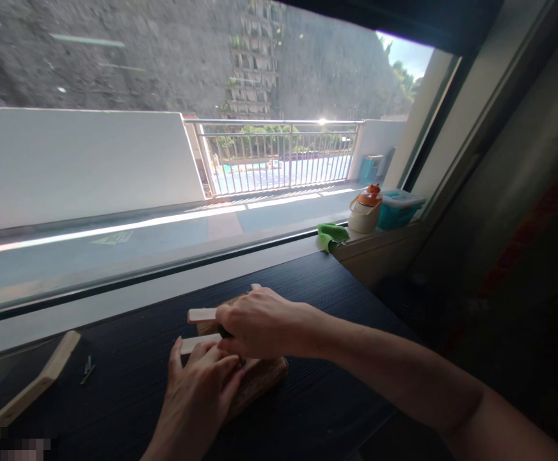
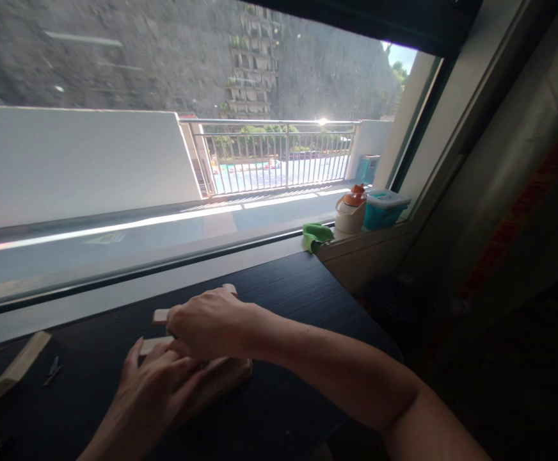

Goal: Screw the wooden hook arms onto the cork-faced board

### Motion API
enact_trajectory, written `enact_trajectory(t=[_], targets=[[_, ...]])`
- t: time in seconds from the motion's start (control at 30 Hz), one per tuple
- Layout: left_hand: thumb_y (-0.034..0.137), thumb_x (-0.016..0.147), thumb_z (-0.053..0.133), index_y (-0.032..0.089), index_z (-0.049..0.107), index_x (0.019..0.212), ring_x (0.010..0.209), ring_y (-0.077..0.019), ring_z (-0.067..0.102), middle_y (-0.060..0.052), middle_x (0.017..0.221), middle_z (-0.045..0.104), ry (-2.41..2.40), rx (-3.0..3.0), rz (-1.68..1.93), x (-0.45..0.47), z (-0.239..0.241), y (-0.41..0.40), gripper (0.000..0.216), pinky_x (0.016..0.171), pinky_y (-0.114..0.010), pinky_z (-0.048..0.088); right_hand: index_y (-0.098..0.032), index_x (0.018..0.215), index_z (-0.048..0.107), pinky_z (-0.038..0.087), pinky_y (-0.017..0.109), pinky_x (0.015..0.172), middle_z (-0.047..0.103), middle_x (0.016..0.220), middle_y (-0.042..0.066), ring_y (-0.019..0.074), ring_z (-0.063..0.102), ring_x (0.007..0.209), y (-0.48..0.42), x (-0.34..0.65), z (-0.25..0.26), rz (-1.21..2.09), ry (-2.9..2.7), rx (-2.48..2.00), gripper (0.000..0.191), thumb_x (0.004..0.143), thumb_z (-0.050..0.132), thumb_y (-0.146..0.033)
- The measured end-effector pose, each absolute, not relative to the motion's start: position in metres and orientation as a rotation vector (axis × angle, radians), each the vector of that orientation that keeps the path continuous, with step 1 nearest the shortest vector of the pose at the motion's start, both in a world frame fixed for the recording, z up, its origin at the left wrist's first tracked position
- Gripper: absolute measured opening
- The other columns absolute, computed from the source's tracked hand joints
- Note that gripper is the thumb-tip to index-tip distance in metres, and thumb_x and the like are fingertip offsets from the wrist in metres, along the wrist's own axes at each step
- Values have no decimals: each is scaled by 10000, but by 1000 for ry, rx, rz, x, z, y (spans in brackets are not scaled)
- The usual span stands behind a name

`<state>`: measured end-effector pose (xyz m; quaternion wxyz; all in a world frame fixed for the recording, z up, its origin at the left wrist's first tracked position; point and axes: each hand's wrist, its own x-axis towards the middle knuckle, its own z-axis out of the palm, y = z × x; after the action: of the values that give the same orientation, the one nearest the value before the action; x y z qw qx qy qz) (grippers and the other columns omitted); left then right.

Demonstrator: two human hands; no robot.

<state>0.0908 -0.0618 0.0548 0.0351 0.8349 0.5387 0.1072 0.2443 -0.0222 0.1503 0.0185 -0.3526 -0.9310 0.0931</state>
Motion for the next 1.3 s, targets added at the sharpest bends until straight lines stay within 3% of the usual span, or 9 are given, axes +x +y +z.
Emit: enact_trajectory(t=[0.13, 0.3, 0.5, 0.97, 1.17, 1.3], targets=[[285, 798, 511, 334, 709, 778, 1017, -256, 580, 11, 934, 711, 1638, 2580, 328, 90, 55, -63, 205, 1041, -634, 98, -111, 956, 585, 458, 358, 639, 694, 855, 130, 300, 663, 830, -18, 248, 148, 245, -2840, -1157, 311, 861, 474, -385], [293, 796, 517, 335, 712, 806, 1024, -252, 569, 7, 970, 710, 1634, 2564, 298, 91, 60, -64, 200, 1045, -634, 80, -175, 1024, 577, 455, 371, 708, 687, 960, 97, 271, 648, 899, -24, 251, 160, 275, -2959, -1030, 223, 865, 472, -291], [305, 796, 517, 357, 709, 831, 1046, -263, 566, 20, 963, 717, 1644, 2529, 271, 93, 64, -64, 203, 1046, -628, 87, -153, 874, 591, 453, 432, 758, 684, 891, 84, 260, 647, 854, -27, 247, 165, 314, -3074, -929, 136, 847, 459, -168], [310, 801, 518, 348, 720, 839, 1042, -267, 580, 4, 990, 716, 1654, 2575, 285, 92, 60, -64, 209, 1040, -636, 107, -141, 984, 584, 452, 391, 713, 683, 949, 131, 287, 649, 892, -27, 248, 161, 269, -2949, -1075, 213, 868, 473, -282], [274, 792, 519, 364, 709, 880, 1084, -270, 566, -4, 1051, 710, 1685, 2589, 289, 91, 58, -65, 228, 1048, -620, 116, -160, 860, 623, 446, 420, 748, 685, 842, 73, 254, 651, 824, -33, 247, 169, 259, -3047, -924, 165, 866, 474, -230], [266, 783, 534, 366, 711, 855, 1066, -267, 571, 2, 1046, 711, 1679, 2573, 318, 92, 59, -65, 216, 1049, -618, 113, -132, 871, 621, 445, 427, 765, 688, 846, 89, 245, 651, 807, -32, 246, 165, 283, -3025, -935, 175, 878, 475, -228]])
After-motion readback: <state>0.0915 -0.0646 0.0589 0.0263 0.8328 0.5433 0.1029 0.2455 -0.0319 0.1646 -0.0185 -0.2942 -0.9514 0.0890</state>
